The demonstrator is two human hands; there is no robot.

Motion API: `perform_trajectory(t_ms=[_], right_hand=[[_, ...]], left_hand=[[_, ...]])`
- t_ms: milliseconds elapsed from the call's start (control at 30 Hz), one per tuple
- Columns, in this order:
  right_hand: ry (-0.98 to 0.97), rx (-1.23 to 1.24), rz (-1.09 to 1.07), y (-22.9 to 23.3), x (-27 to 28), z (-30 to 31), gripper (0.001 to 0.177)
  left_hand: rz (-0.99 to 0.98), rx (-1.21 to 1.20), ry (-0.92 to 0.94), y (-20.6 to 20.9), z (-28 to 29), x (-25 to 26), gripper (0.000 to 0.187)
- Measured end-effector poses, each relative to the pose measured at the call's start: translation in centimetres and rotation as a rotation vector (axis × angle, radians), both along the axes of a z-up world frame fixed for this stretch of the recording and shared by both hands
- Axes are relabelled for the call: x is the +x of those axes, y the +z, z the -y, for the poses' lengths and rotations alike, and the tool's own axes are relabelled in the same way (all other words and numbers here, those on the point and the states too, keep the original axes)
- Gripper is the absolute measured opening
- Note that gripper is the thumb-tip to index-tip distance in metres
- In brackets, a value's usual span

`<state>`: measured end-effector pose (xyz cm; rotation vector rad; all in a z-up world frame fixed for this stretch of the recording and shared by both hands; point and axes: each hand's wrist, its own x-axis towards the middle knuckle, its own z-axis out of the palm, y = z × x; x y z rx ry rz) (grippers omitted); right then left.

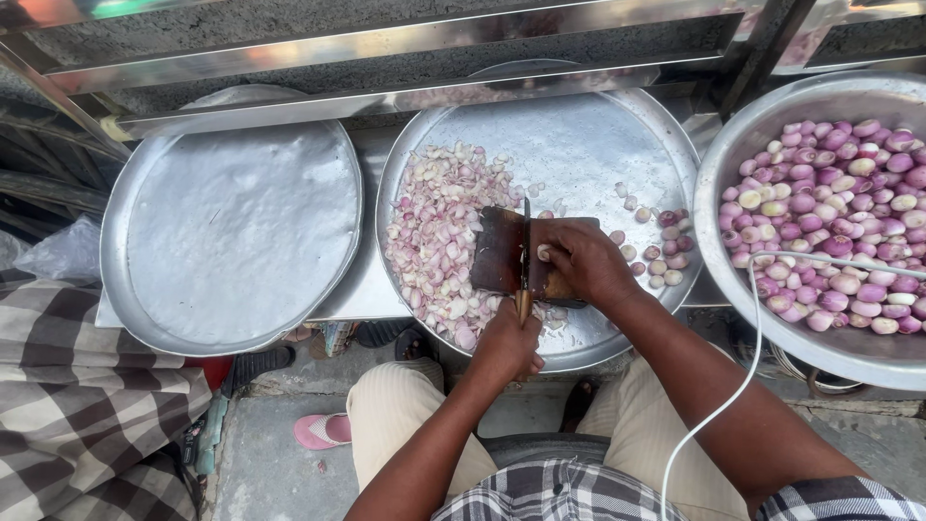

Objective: The person chops small purple onions on a wooden block using a cleaver-style knife, moving the chopped pieces onto a metal tray and picking more whole onions from a large bowl.

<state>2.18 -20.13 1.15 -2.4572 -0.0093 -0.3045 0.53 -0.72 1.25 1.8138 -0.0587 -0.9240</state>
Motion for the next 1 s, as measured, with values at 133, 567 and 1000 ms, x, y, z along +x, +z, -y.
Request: perform_trajectory(t_ms=[133, 567, 1000], right_hand=[[0.047, 0.046, 0.071, -0.5, 0.0, 0.2, 0.017], [-0.006, 0.132, 0.095, -2.8, 0.3, 0.4, 0.014], [0.008, 0.133, 0.127, -3.5, 0.0, 0.6, 0.014]], left_hand=[[0.176, 0.061, -0.124, 2.5, 0.5, 0.1, 0.034], [-0.005, 0.108, -0.330, 2.1, 0.0, 0.4, 0.043], [-0.014, 0.088, -0.340, 1.3, -0.2, -0.1, 0.043]])
